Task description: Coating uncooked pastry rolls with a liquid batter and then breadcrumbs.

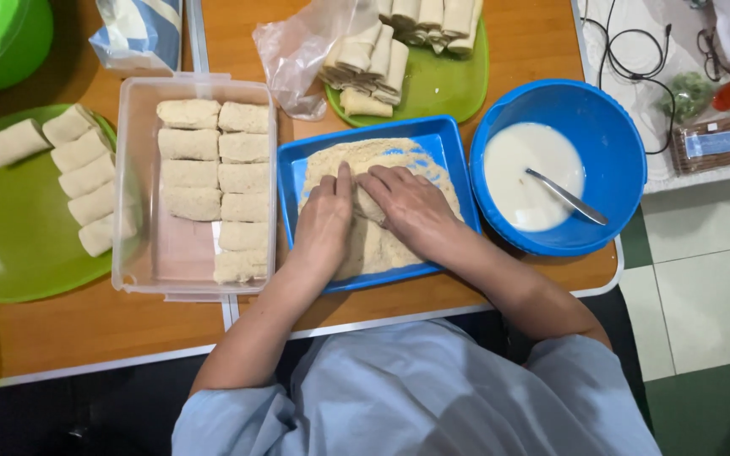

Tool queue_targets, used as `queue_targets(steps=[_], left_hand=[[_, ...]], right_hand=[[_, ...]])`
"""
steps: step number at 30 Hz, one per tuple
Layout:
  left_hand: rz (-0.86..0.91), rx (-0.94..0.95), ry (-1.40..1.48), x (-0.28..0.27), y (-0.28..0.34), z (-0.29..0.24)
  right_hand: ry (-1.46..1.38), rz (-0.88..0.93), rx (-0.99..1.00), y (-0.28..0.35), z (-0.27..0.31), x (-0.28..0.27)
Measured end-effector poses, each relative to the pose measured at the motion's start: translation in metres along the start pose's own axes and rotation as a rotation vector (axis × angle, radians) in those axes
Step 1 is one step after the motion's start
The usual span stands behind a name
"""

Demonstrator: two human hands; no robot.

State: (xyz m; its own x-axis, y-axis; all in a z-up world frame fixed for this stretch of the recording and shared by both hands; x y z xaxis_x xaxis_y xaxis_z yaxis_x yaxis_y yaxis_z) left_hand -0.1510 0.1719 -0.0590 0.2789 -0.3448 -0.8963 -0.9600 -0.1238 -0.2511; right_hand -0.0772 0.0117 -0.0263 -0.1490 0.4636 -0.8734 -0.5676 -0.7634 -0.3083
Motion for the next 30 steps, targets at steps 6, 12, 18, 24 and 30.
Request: queue_targets(steps=[6,12,18,24,30], left_hand=[[-0.047,-0.001,0.132,-0.017,0.004,-0.005],[0.198,-0.017,0.036,-0.049,-0.001,-0.015],[0.131,0.009,0.084,-0.021,0.008,-0.001],[0.116,0.001,0.157,-0.018,0.011,0.005],[0.021,-0.034,0.15,-0.021,0.01,0.002]], right_hand=[[0.179,-0.183,-0.07,0.008,-0.008,-0.002],[0.024,0.305,0.048,0.033,0.01,-0.025],[-0.035,0.215,-0.093,0.035,0.038,-0.005],[-0.161,0.161,-0.135,0.034,0.033,0.014],[-0.203,0.133,-0.054,0.026,0.015,0.01]])
Point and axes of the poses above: each hand's wrist, its own y-axis away from the middle knuckle, its own x-axis out of the palm, z = x × y, the point moved 1 cm from there along -y, towards the middle knuckle, and after that the axes turned 12 degrees about -z, right-handed, at the moved point
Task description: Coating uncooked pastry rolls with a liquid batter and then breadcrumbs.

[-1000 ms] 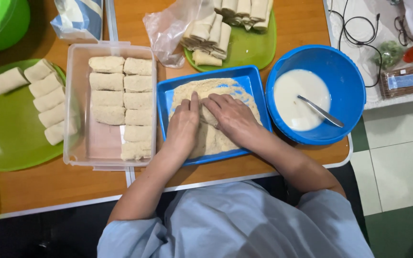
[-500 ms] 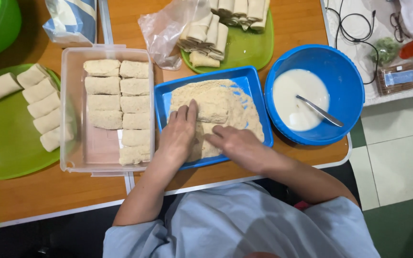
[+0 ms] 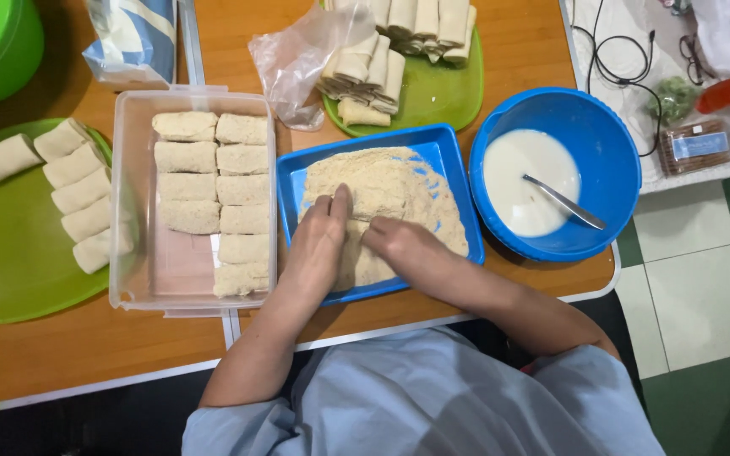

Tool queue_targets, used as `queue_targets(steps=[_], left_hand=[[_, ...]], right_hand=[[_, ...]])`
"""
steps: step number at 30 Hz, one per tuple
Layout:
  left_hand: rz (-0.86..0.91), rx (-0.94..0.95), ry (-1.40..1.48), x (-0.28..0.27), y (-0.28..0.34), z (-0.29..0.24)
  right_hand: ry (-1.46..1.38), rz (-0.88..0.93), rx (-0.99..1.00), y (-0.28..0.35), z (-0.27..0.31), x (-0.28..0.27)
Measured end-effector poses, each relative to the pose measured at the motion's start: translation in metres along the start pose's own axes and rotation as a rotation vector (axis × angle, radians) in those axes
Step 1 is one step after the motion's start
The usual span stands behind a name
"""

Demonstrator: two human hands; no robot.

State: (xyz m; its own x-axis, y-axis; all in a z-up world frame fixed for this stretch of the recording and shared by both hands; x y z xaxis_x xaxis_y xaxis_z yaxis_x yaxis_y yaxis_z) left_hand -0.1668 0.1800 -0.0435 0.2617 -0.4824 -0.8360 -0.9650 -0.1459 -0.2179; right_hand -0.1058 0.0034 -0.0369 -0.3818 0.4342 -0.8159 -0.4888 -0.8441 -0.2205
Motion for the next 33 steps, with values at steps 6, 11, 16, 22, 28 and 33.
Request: queue_targets(steps=[6,11,16,22,28,33], left_hand=[[-0.161,0.092,0.012,0.002,0.0,-0.002],[-0.139,0.069,0.058,0.001,0.0,-0.003],[-0.129,0.083,0.08,0.0,-0.001,-0.003],[-0.14,0.106,0.084,0.002,-0.002,-0.002],[-0.125,0.116,0.035,0.008,0.0,0.003],[-0.124,0.107,0.044,0.005,-0.001,0.0]], right_hand=[[0.083,-0.287,-0.151,-0.02,0.009,-0.03],[0.216,-0.182,-0.133,-0.009,0.0,-0.009],[0.29,-0.163,-0.109,0.0,0.001,0.006],[0.179,-0.066,-0.072,-0.004,0.003,0.007],[0.193,-0.128,-0.072,-0.009,0.004,0.008],[0.191,-0.068,-0.064,-0.011,-0.001,0.01]])
Point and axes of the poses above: each hand's wrist, its own y-axis away from the middle knuckle, its own x-axis out of the palm, z = x × y, the point moved 1 cm from there along -y, towards the middle knuckle, and after that the axes turned 12 degrees about -z, right-handed, at the moved point
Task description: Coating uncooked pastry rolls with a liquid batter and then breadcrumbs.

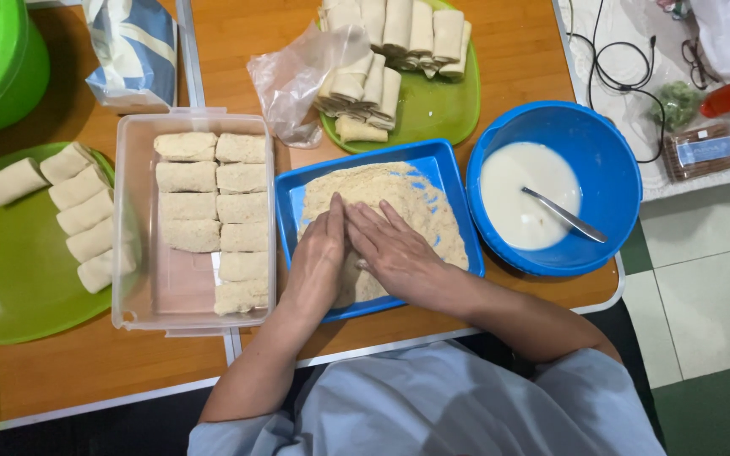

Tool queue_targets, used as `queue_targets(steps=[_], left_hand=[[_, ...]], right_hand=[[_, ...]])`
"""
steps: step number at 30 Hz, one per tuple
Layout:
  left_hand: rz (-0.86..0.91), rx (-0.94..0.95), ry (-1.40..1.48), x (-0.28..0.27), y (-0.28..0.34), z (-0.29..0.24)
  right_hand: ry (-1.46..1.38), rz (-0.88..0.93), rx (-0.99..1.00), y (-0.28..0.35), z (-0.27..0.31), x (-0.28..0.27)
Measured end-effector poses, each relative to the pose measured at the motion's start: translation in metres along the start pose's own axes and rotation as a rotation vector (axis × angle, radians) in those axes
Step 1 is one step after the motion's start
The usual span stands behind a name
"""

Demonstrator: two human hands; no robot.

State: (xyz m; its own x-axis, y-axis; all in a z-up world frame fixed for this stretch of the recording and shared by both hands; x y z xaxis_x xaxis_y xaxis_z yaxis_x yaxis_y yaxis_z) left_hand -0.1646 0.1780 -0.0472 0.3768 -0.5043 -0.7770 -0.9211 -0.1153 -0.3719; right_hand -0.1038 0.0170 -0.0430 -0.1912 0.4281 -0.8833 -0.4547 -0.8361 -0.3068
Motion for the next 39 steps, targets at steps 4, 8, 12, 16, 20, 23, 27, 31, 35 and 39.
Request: queue_targets(steps=[4,8,12,16,20,23,27,31,35,39], left_hand=[[0.005,-0.017,0.016,-0.002,0.001,0.0],[0.029,-0.011,-0.082,-0.011,-0.002,-0.008],[0.118,-0.054,-0.045,-0.016,-0.001,-0.014],[0.104,-0.068,-0.058,-0.012,0.0,-0.015],[0.187,-0.101,-0.131,0.003,0.01,0.001],[0.129,-0.049,-0.152,0.011,0.013,0.01],[0.038,-0.089,-0.038,0.002,0.006,0.002],[-0.073,-0.055,-0.026,-0.009,0.0,-0.009],[-0.086,0.017,0.032,-0.016,-0.004,-0.014],[0.013,0.038,0.047,-0.002,0.003,-0.007]], right_hand=[[-0.044,0.052,0.003,0.004,-0.008,0.004],[0.015,0.024,0.165,-0.001,-0.005,-0.029],[-0.03,0.091,0.311,0.007,-0.011,-0.043],[-0.061,-0.106,0.223,0.023,-0.035,-0.014],[-0.098,-0.092,0.341,0.027,-0.052,-0.003],[-0.081,-0.109,0.331,0.021,-0.049,-0.016],[-0.152,-0.147,0.247,0.007,-0.027,-0.039],[-0.093,-0.239,-0.028,-0.001,-0.009,-0.04],[0.071,-0.179,-0.015,-0.008,-0.004,-0.04],[-0.013,-0.055,0.104,-0.003,-0.012,-0.029]])
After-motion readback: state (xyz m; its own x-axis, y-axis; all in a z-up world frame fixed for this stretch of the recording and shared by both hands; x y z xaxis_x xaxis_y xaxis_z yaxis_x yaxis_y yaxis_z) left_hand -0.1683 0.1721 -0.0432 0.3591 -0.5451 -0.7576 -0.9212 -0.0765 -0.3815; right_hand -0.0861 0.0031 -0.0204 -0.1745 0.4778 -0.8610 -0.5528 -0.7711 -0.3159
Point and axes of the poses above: each hand's wrist, its own y-axis away from the middle knuckle, its own x-axis out of the palm, z = x × y, the point moved 1 cm from there along -y, towards the middle knuckle, and after that the axes turned 12 degrees about -z, right-handed, at the moved point
